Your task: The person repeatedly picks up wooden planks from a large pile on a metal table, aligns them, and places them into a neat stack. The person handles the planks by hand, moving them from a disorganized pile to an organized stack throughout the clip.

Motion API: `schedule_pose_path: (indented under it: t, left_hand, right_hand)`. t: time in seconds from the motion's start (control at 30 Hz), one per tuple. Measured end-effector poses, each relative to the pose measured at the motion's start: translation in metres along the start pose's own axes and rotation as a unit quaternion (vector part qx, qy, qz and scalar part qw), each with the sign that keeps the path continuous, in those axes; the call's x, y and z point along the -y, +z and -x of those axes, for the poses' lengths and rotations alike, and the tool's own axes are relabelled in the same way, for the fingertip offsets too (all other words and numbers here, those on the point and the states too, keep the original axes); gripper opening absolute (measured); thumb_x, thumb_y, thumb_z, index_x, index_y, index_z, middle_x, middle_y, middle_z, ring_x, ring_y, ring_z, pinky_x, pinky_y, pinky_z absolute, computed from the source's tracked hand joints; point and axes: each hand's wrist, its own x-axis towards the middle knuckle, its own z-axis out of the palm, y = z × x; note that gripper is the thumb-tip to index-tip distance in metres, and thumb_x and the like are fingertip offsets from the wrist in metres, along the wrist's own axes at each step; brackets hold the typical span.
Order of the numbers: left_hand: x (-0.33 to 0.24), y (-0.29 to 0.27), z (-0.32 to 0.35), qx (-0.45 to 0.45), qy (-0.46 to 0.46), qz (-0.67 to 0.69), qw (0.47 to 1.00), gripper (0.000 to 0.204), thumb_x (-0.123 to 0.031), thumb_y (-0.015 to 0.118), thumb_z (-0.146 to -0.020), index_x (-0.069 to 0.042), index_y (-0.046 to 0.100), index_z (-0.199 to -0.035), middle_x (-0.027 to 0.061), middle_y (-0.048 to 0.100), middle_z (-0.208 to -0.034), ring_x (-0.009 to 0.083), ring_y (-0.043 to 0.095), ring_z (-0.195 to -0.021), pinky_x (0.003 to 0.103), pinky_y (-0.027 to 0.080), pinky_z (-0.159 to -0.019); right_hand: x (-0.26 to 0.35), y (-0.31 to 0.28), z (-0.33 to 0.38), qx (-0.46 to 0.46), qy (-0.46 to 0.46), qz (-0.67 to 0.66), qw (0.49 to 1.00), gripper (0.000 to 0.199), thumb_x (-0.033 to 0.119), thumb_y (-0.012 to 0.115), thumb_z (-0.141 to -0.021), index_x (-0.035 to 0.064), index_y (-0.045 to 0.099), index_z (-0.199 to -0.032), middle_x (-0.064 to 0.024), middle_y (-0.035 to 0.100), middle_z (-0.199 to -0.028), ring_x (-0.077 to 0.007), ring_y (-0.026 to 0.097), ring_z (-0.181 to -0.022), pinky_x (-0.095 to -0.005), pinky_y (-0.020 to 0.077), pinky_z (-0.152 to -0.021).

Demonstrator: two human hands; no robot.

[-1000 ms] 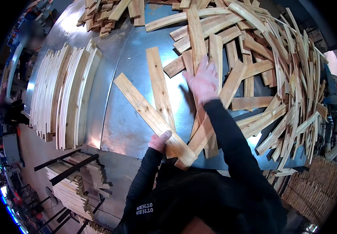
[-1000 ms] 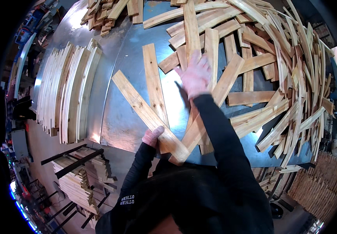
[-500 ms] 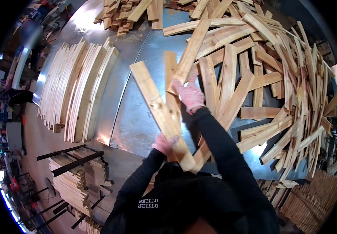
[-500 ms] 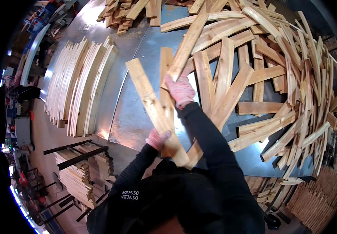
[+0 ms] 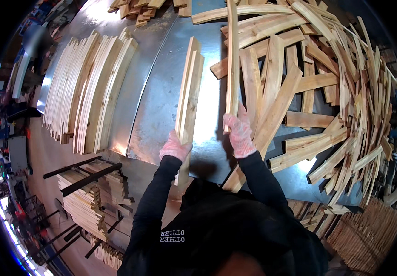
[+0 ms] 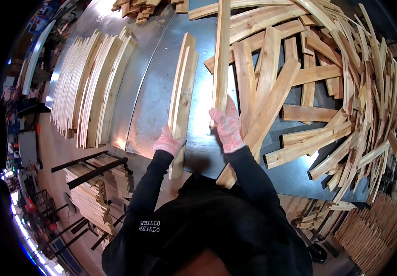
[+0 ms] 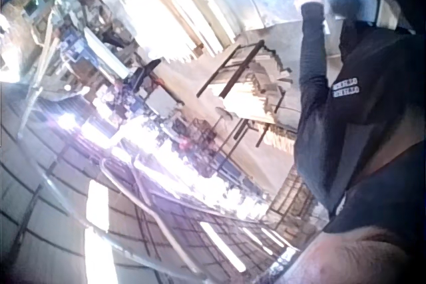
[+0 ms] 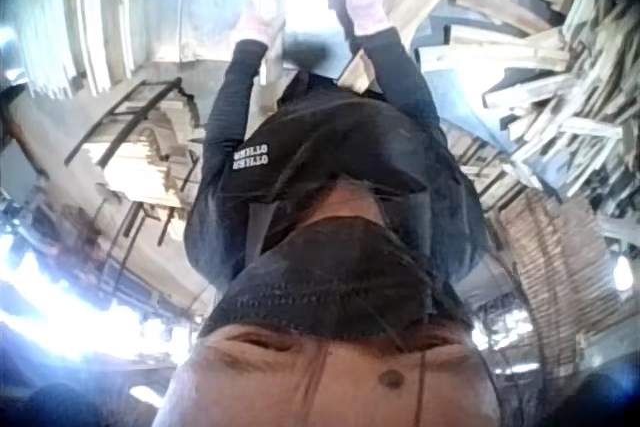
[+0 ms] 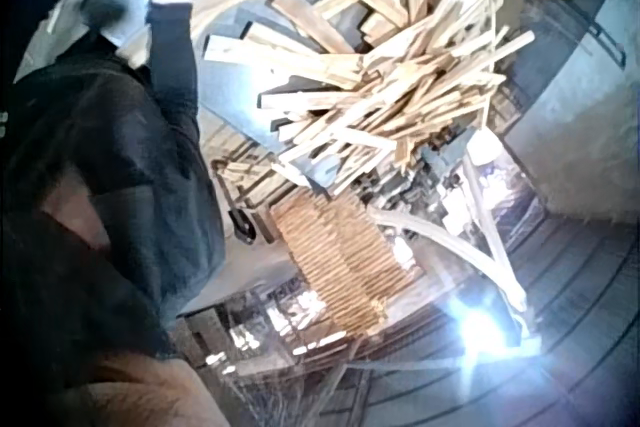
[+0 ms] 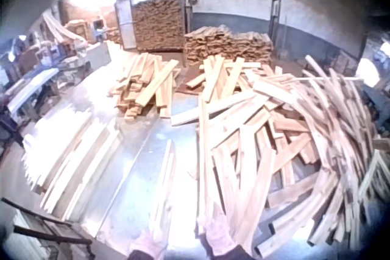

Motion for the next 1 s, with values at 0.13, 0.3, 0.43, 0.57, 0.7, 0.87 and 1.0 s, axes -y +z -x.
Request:
schedule_pose_path:
  t: [0.13, 0.3, 0.43, 0.57, 0.7, 0.87, 1.0]
  left_hand:
    - [-0.022, -0.007, 0.020, -0.157, 0.128, 0.008, 0.979, 0.098, -0.044, 0.073, -0.078, 0.002, 0.023, -0.149, 0.0272, 0.042, -0.142, 0.0414, 0.047, -0.129, 0.047, 0.042, -0.103]
    - [-0.100, -0.039, 0.027, -0.046, 0.250, 0.619, 0.743, 0.091, -0.025, 0.078, -0.080, 0.004, 0.024, -0.148, 0.0267, 0.040, -0.143, 0.0396, 0.037, -0.136, 0.044, 0.032, -0.112]
    - [-0.124, -0.133, 0.024, -0.535, 0.485, 0.008, 0.692, 0.095, -0.060, 0.067, -0.081, -0.003, 0.033, -0.148, 0.0283, 0.039, -0.144, 0.0432, 0.036, -0.136, 0.056, 0.032, -0.108]
    - [-0.131, -0.225, 0.043, -0.414, 0.570, -0.326, 0.630, 0.056, -0.047, 0.067, -0.077, -0.017, 0.060, -0.124, 0.0123, 0.059, -0.124, 0.0323, 0.053, -0.121, 0.050, 0.043, -0.094]
    - [-0.111, -0.246, 0.018, -0.256, 0.530, -0.465, 0.661, 0.038, -0.041, 0.069, -0.073, -0.017, 0.061, -0.100, 0.0031, 0.065, -0.093, 0.0227, 0.064, -0.085, 0.039, 0.049, -0.073]
    - [-0.019, -0.268, 0.005, -0.148, 0.234, -0.372, 0.886, 0.051, -0.060, 0.054, -0.088, -0.011, 0.065, -0.099, 0.0106, 0.066, -0.093, 0.0302, 0.065, -0.088, 0.042, 0.052, -0.081]
    - [0.084, -0.303, -0.060, -0.237, 0.087, -0.364, 0.896, 0.059, -0.058, 0.051, -0.091, -0.005, 0.064, -0.114, 0.0144, 0.061, -0.122, 0.0303, 0.055, -0.118, 0.046, 0.041, -0.101]
  right_hand:
    - [0.008, -0.011, 0.019, 0.072, 0.062, -0.162, 0.982, 0.067, 0.015, 0.072, -0.079, 0.0023, 0.044, -0.139, -0.0046, 0.057, -0.102, -0.0128, 0.055, -0.077, -0.0256, 0.0481, -0.068]
    - [0.052, 0.001, 0.044, 0.281, 0.233, -0.572, 0.734, 0.088, 0.038, 0.074, -0.079, -0.0024, 0.032, -0.144, -0.0046, 0.055, -0.086, -0.0143, 0.049, -0.057, -0.0273, 0.0398, -0.049]
    - [0.052, -0.034, 0.052, 0.309, 0.314, -0.541, 0.717, 0.100, 0.041, 0.070, -0.077, -0.0080, 0.019, -0.149, -0.0066, 0.051, -0.079, -0.0152, 0.043, -0.048, -0.0307, 0.0356, -0.047]
    - [0.076, -0.063, 0.038, 0.351, 0.411, -0.463, 0.702, 0.102, 0.030, 0.069, -0.073, -0.0085, 0.015, -0.150, -0.0086, 0.052, -0.076, -0.0168, 0.048, -0.049, -0.0299, 0.0383, -0.049]
    - [0.065, -0.097, 0.004, 0.247, 0.305, -0.304, 0.868, 0.069, 0.027, 0.070, -0.083, -0.0032, 0.039, -0.138, -0.0113, 0.062, -0.100, -0.0172, 0.061, -0.075, -0.0258, 0.0491, -0.064]
    - [0.066, -0.120, -0.021, -0.090, -0.095, 0.179, 0.975, 0.066, 0.039, 0.059, -0.094, -0.0012, 0.039, -0.142, -0.0164, 0.058, -0.125, -0.0244, 0.059, -0.111, -0.0350, 0.0499, -0.091]
    - [0.023, -0.117, 0.039, -0.234, -0.035, 0.569, 0.787, 0.088, 0.034, 0.070, -0.086, -0.0029, 0.022, -0.150, -0.0287, 0.033, -0.148, -0.0383, 0.035, -0.136, -0.0425, 0.0282, -0.114]
